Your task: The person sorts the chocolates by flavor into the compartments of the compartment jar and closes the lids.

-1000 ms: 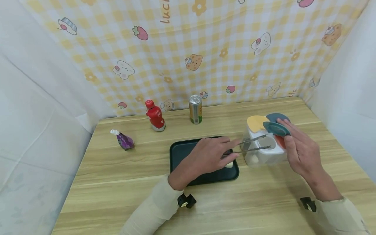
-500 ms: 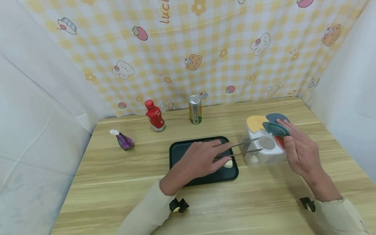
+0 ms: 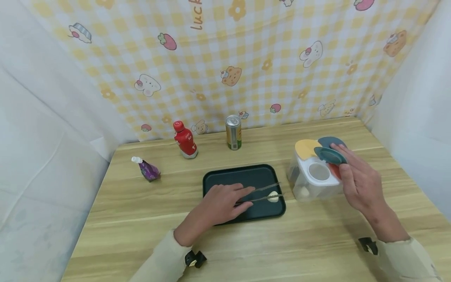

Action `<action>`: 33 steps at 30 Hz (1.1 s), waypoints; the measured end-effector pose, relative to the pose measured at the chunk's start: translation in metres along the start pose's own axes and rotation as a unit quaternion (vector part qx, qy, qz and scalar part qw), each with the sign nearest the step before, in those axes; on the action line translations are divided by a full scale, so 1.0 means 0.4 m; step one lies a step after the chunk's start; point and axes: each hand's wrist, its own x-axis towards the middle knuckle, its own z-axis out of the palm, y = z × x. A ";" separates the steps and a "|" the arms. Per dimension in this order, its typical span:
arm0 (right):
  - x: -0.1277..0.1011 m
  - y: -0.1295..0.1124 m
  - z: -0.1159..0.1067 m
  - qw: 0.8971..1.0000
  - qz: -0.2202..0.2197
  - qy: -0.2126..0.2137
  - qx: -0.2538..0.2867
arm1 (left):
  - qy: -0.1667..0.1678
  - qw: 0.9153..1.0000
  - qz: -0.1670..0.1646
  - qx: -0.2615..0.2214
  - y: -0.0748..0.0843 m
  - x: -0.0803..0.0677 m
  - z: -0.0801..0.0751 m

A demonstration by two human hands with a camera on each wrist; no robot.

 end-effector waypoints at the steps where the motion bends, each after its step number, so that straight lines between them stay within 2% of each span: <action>1: 0.001 -0.001 0.000 1.000 0.000 0.000 0.001 | -0.010 1.000 -0.004 -0.002 -0.005 -0.005 0.005; 5: 0.001 -0.002 0.002 1.000 -0.002 0.002 0.004 | -0.046 0.999 -0.011 -0.001 -0.025 -0.018 0.024; 9: -0.002 0.002 0.004 1.000 -0.004 0.003 0.002 | -0.063 0.998 -0.015 0.002 -0.039 -0.024 0.041; 17: -0.006 0.009 0.003 1.000 -0.005 0.006 0.002 | -0.067 0.998 -0.012 0.009 -0.050 -0.025 0.071; 27: -0.009 0.012 0.003 1.000 -0.001 0.003 0.002 | -0.082 0.997 -0.012 0.007 -0.049 -0.020 0.075; 33: -0.008 0.012 0.003 1.000 -0.002 0.002 0.002 | -0.075 0.997 -0.002 0.017 -0.050 -0.019 0.079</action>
